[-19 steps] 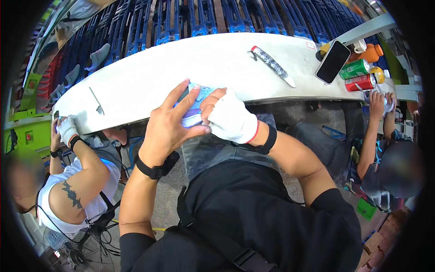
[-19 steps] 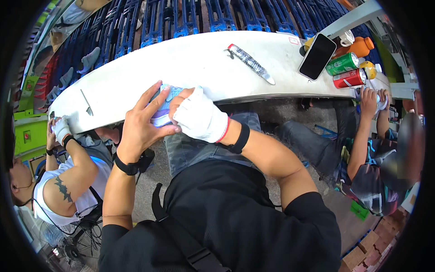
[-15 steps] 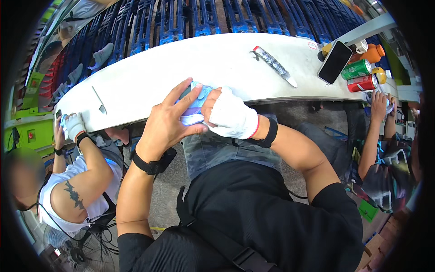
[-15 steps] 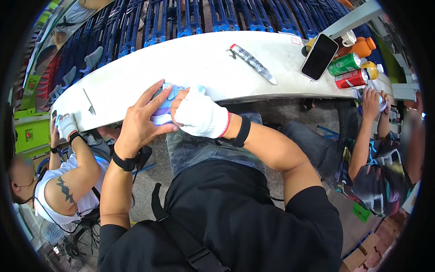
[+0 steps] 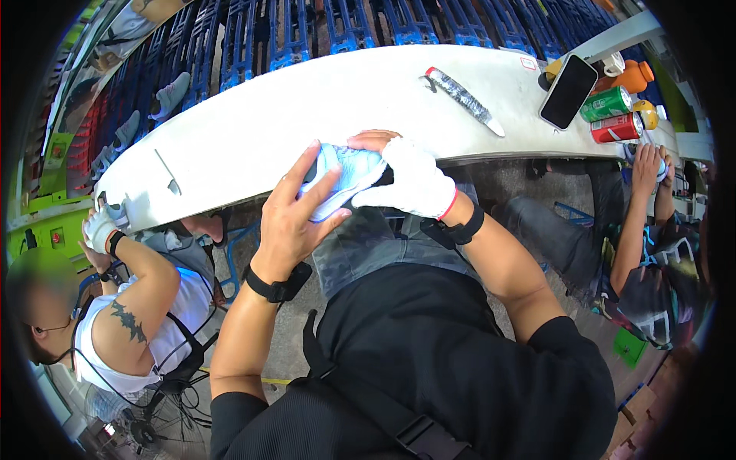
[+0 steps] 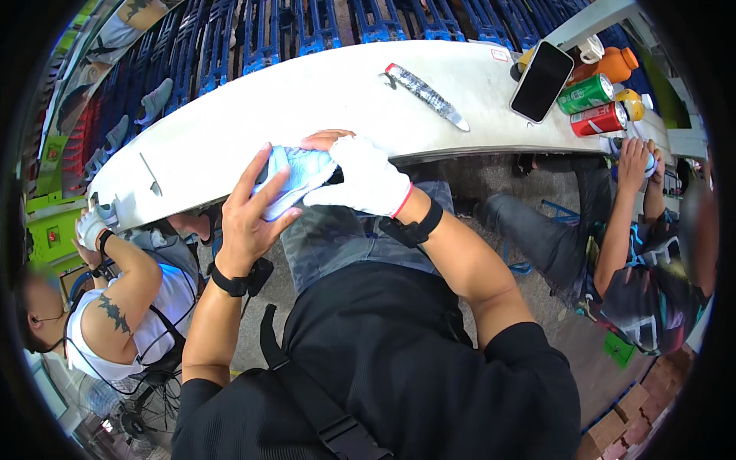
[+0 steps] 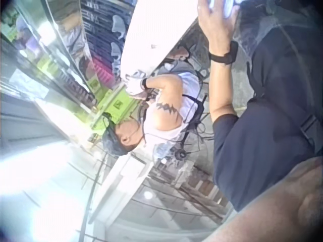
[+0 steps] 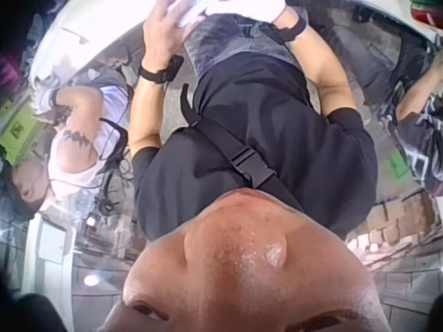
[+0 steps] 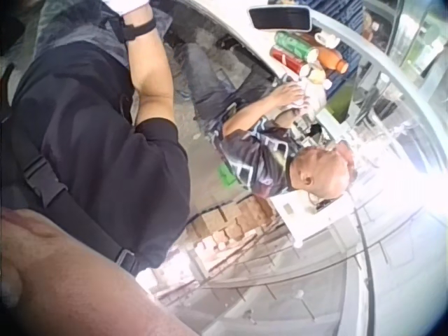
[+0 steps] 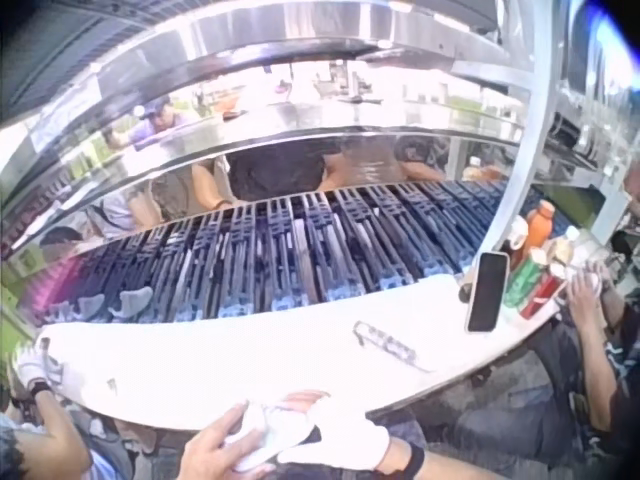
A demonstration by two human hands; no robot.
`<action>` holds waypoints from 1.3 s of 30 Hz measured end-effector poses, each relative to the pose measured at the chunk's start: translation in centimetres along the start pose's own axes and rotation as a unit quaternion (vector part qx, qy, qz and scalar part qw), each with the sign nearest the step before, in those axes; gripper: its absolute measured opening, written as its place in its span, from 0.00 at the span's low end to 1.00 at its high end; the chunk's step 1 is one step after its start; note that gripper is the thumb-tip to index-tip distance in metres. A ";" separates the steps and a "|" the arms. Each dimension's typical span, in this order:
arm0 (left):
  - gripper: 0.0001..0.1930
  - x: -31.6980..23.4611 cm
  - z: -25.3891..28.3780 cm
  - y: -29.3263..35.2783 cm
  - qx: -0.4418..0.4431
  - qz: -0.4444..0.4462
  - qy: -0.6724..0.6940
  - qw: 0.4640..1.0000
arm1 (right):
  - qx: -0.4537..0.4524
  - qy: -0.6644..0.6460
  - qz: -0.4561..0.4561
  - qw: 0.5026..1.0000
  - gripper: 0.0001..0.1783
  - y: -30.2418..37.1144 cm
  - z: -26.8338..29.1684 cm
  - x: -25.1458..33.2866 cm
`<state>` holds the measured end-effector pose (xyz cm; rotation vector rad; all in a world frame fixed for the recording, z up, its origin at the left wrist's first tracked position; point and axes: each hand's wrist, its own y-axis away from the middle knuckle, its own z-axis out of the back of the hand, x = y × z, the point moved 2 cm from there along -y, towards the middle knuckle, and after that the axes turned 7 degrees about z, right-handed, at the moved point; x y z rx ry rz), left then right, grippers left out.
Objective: Assembling and inspecting small shoe components on a factory production line.
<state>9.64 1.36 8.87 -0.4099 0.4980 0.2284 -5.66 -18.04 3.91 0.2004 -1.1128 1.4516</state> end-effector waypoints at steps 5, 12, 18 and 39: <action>0.61 -0.8 0.2 -0.2 0.016 0.150 0.064 0.987 | -0.026 0.021 0.016 0.999 0.44 0.7 -0.9 0.1; 0.49 -1.2 -0.2 -0.2 0.034 0.181 -0.003 0.983 | -0.042 0.019 0.031 0.998 0.43 1.5 -1.3 0.5; 0.41 -0.3 -0.7 0.0 -0.018 0.176 0.025 0.984 | -0.023 0.030 0.033 0.999 0.44 1.0 -0.6 0.7; 0.48 -2.6 -1.7 0.6 -0.010 0.253 -0.023 0.967 | 0.021 0.092 0.069 0.993 0.40 1.1 1.1 1.3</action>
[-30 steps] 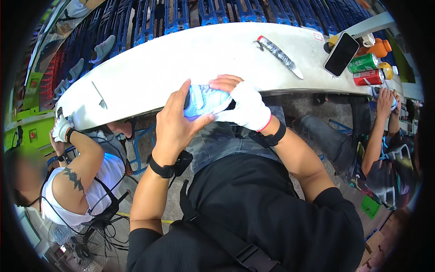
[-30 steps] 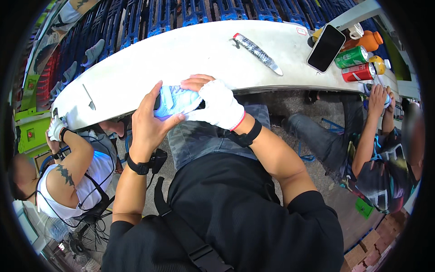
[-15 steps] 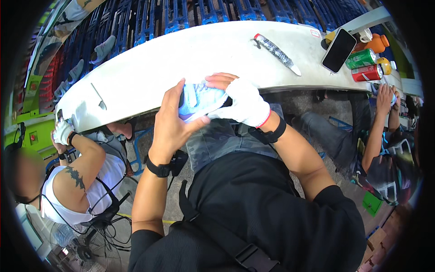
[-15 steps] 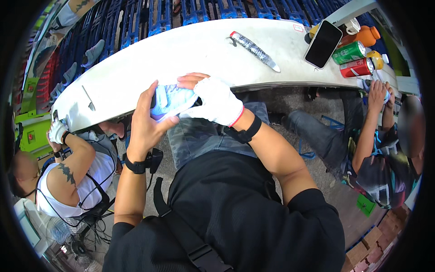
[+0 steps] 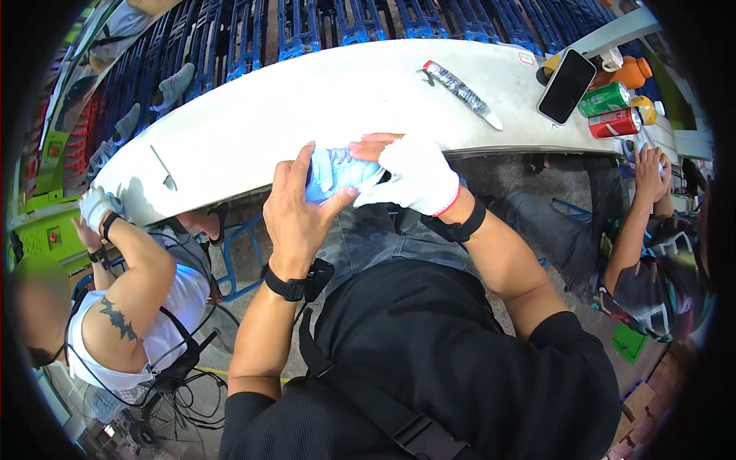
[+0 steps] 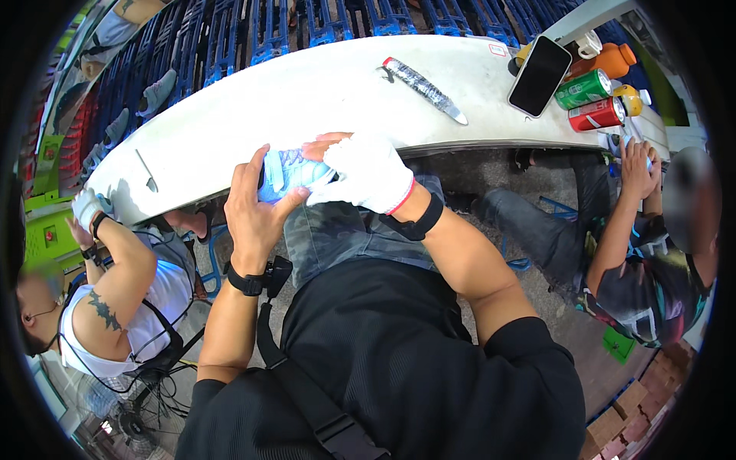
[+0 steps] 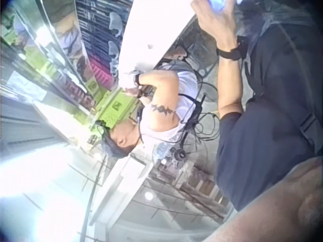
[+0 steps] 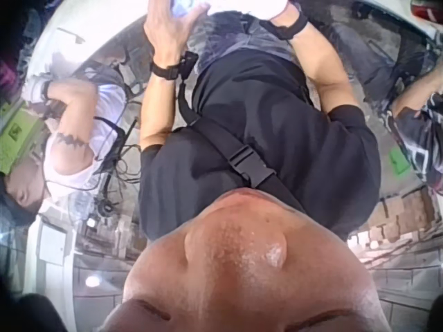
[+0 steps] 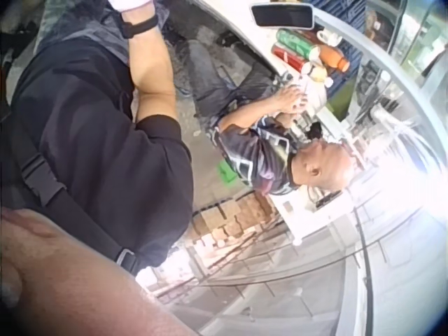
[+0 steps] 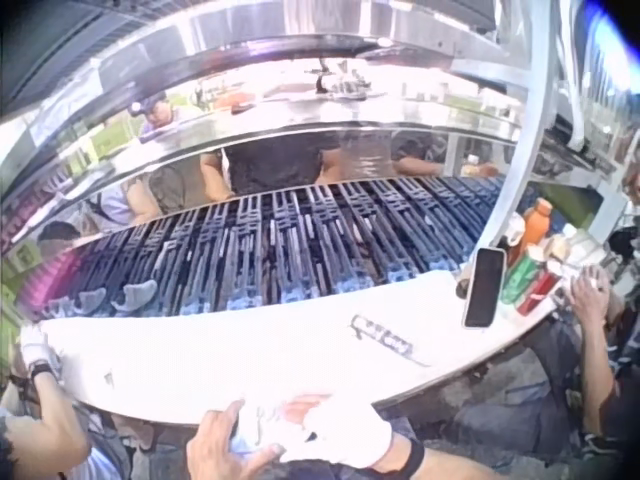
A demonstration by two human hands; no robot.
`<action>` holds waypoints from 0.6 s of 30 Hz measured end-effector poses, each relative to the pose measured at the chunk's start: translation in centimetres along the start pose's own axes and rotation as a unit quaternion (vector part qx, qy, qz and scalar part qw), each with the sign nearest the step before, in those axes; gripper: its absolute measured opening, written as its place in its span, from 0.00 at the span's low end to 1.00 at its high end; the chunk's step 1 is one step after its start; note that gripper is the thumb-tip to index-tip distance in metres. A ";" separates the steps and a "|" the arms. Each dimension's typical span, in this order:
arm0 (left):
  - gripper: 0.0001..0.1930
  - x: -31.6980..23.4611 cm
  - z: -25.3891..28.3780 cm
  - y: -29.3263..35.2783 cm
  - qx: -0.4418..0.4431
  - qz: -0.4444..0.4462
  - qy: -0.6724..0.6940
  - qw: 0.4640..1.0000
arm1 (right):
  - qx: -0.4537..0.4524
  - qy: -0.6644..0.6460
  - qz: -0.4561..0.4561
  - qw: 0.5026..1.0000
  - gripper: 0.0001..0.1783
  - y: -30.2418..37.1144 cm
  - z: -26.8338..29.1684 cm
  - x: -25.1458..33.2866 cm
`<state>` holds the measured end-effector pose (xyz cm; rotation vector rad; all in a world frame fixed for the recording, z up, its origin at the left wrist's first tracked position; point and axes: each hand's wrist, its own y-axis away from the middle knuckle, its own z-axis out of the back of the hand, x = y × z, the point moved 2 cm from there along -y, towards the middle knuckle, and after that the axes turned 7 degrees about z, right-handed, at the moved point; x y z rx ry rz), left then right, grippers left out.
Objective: Assembling and inspecting small shoe components on a factory production line.
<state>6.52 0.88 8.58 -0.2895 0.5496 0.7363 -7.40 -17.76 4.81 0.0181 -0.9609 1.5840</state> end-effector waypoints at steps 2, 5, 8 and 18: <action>0.47 0.4 -0.1 -0.6 -0.019 -0.037 0.025 0.999 | 0.019 0.011 -0.025 0.999 0.40 0.1 0.6 0.1; 0.44 -0.2 1.6 -1.2 0.010 0.035 0.332 0.942 | 0.047 0.043 -0.074 0.995 0.43 -0.2 2.0 0.5; 0.18 -2.1 3.4 -1.7 -0.013 -0.042 0.544 0.838 | -0.114 0.054 0.020 0.992 0.62 0.2 4.3 2.4; 0.22 7.8 -3.9 -9.4 -0.120 0.015 0.166 0.979 | -0.233 -0.022 -0.176 0.956 0.54 2.2 7.0 1.3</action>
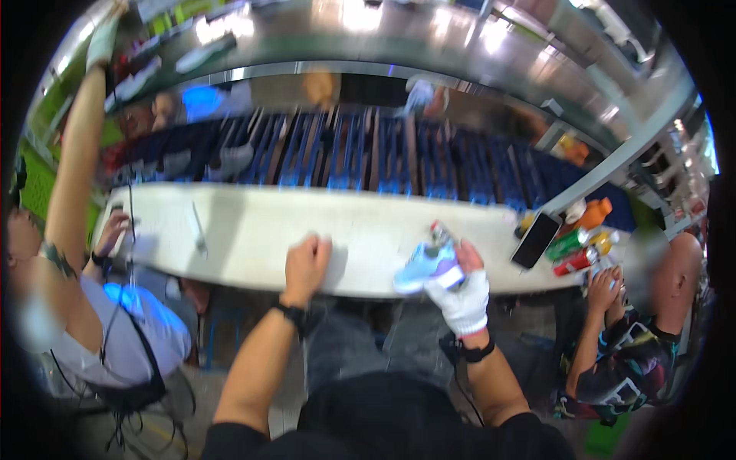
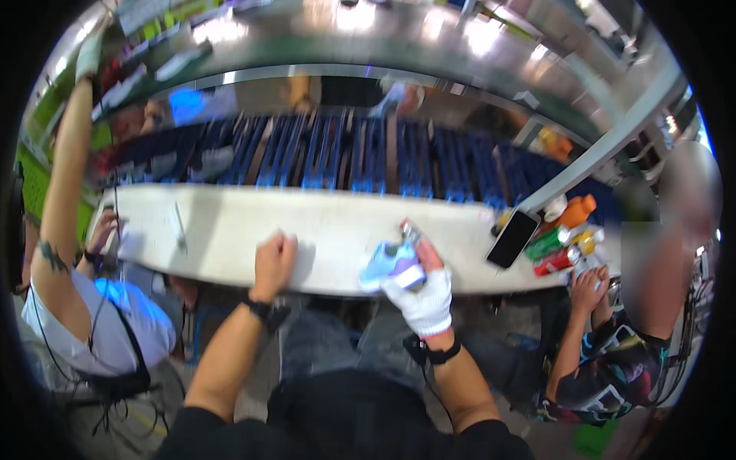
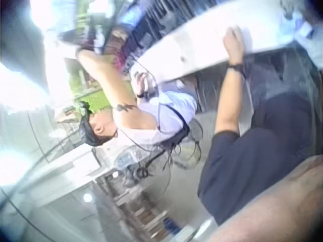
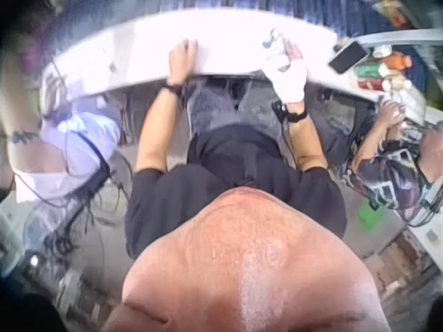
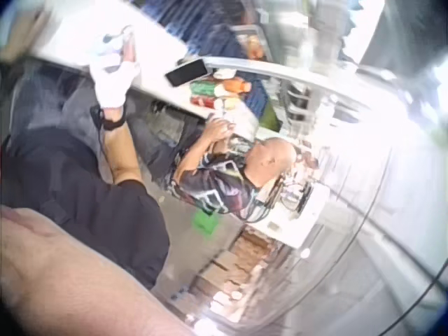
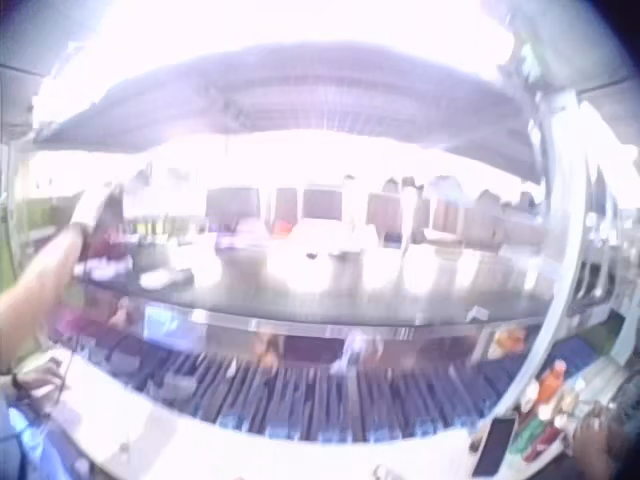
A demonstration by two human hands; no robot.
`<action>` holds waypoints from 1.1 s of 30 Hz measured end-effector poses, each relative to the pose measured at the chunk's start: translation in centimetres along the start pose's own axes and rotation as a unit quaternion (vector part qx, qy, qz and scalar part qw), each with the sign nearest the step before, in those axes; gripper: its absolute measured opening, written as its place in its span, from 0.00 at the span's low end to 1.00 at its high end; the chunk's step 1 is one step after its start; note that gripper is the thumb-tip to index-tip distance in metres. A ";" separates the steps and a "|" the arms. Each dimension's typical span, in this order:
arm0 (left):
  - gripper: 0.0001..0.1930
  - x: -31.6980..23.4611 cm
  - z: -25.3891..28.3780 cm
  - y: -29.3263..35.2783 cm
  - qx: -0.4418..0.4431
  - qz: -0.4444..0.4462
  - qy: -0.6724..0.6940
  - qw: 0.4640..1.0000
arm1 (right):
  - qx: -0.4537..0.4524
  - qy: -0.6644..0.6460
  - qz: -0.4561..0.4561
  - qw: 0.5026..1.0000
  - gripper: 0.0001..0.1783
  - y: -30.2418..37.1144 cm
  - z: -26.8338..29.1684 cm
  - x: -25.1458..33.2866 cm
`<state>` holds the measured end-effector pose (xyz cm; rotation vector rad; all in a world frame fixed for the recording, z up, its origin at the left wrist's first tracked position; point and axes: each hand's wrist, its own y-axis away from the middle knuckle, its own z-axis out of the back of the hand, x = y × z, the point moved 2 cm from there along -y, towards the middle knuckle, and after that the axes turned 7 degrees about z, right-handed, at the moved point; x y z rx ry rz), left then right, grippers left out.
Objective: Assembling and inspecting small shoe components on a factory production line.
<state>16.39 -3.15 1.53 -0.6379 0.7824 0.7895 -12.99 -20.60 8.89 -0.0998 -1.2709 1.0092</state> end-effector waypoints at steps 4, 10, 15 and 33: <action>0.21 0.6 -0.7 1.0 -0.003 -0.036 -0.033 0.999 | -0.105 -0.125 0.123 0.979 0.55 -6.7 1.6 2.3; 0.19 0.5 -0.8 0.6 -0.010 -0.069 -0.057 0.996 | -0.299 -0.056 0.474 0.827 0.33 -31.8 5.9 15.9; 0.19 0.3 -0.8 -0.3 -0.007 -0.093 -0.072 0.993 | -0.220 0.181 0.472 0.834 0.24 -39.6 6.3 20.1; 0.27 -8.6 28.3 -27.9 -0.274 -0.283 -0.256 0.883 | 0.097 0.342 0.043 0.934 0.38 -39.2 -3.5 5.2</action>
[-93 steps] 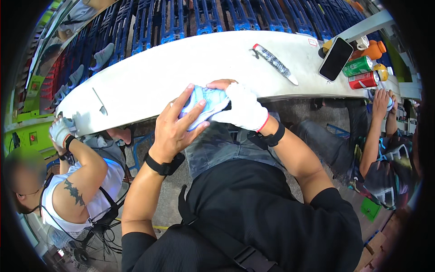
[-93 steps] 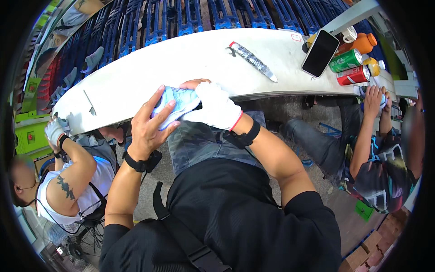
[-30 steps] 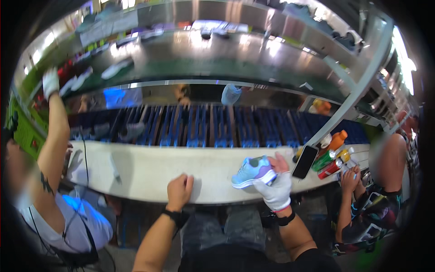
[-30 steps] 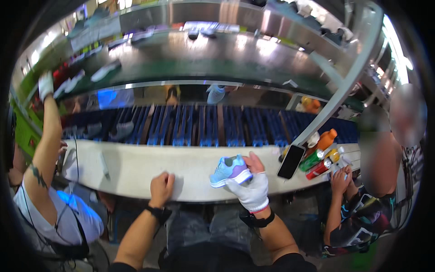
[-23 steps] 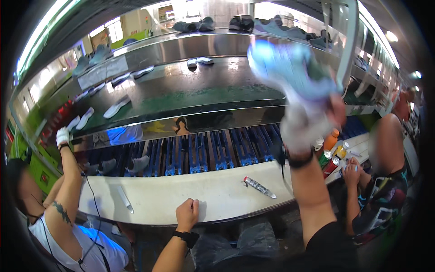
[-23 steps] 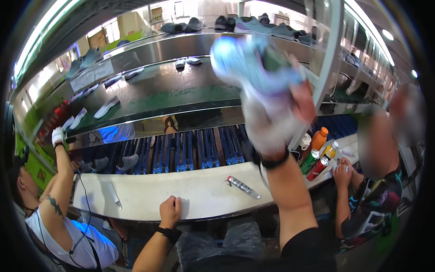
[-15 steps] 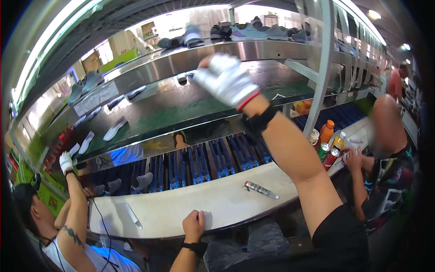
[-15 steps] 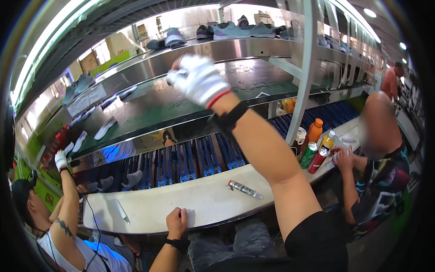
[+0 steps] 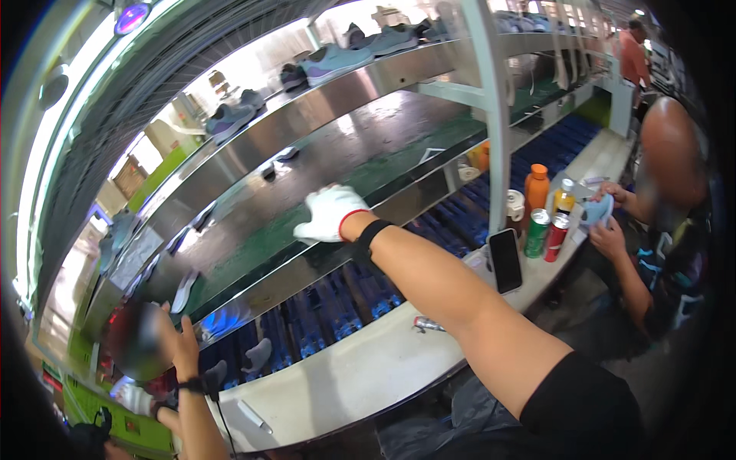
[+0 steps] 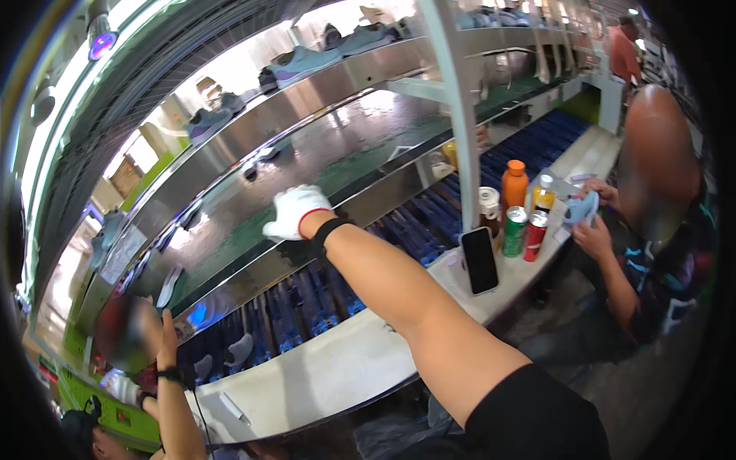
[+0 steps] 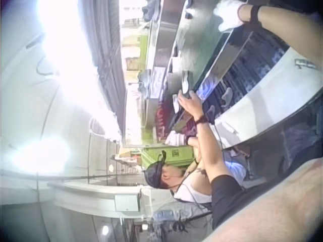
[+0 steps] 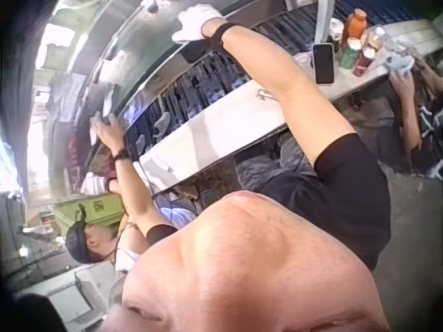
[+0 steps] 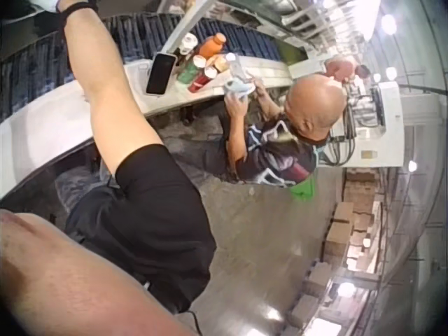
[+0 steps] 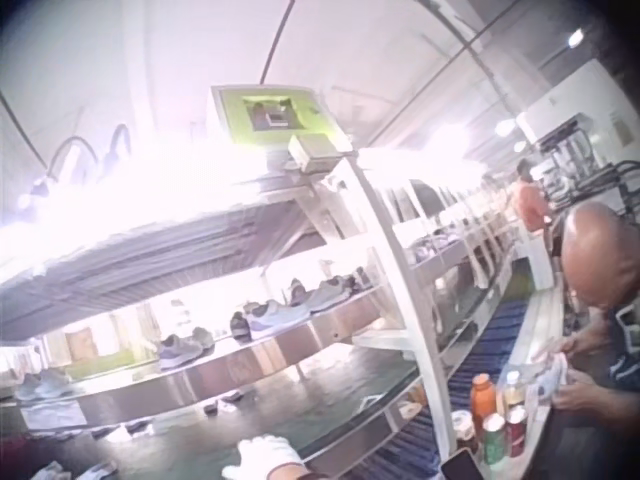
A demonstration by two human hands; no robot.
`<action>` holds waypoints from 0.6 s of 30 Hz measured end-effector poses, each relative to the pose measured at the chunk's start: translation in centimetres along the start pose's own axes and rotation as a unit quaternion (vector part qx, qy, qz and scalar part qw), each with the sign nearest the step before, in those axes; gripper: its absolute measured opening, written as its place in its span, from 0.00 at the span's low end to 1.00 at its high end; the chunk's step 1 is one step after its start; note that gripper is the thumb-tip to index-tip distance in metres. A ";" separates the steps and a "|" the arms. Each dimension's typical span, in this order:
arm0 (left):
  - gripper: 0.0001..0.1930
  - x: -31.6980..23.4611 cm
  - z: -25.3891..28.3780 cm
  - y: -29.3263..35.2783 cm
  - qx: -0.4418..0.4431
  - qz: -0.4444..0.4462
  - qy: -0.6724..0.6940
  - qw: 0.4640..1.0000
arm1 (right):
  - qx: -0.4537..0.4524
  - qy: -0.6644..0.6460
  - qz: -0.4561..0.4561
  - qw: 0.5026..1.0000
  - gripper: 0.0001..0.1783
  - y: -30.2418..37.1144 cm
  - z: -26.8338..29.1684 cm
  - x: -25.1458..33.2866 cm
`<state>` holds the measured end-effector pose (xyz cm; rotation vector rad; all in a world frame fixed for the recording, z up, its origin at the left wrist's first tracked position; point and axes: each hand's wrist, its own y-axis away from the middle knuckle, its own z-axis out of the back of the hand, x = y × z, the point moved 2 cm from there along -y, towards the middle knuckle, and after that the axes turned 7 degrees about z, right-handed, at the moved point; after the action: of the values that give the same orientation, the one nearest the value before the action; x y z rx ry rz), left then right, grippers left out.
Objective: Assembling and inspecting small shoe components on a factory production line.
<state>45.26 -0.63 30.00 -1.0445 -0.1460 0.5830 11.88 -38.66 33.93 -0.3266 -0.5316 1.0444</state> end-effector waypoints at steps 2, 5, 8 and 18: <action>0.35 6.0 -1.2 -2.9 0.077 0.071 -0.077 0.992 | 0.076 0.006 -0.015 0.997 0.33 -0.7 1.1 1.1; 0.40 4.5 -6.0 -5.8 0.306 0.225 -0.098 0.920 | -0.043 0.062 -0.021 0.997 0.30 0.2 0.1 -1.9; 0.25 5.9 -6.8 -5.4 0.188 0.158 -0.046 0.968 | -0.077 0.072 0.002 0.994 0.30 -0.5 -0.9 -0.9; 0.10 -11.7 -6.8 -5.6 0.222 0.181 0.126 0.950 | -0.038 0.081 0.056 0.994 0.41 -0.1 -0.7 -0.6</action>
<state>40.19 -14.02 33.12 -0.6960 0.3956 0.7641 12.15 -39.22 33.22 -0.5083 -0.4121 1.0964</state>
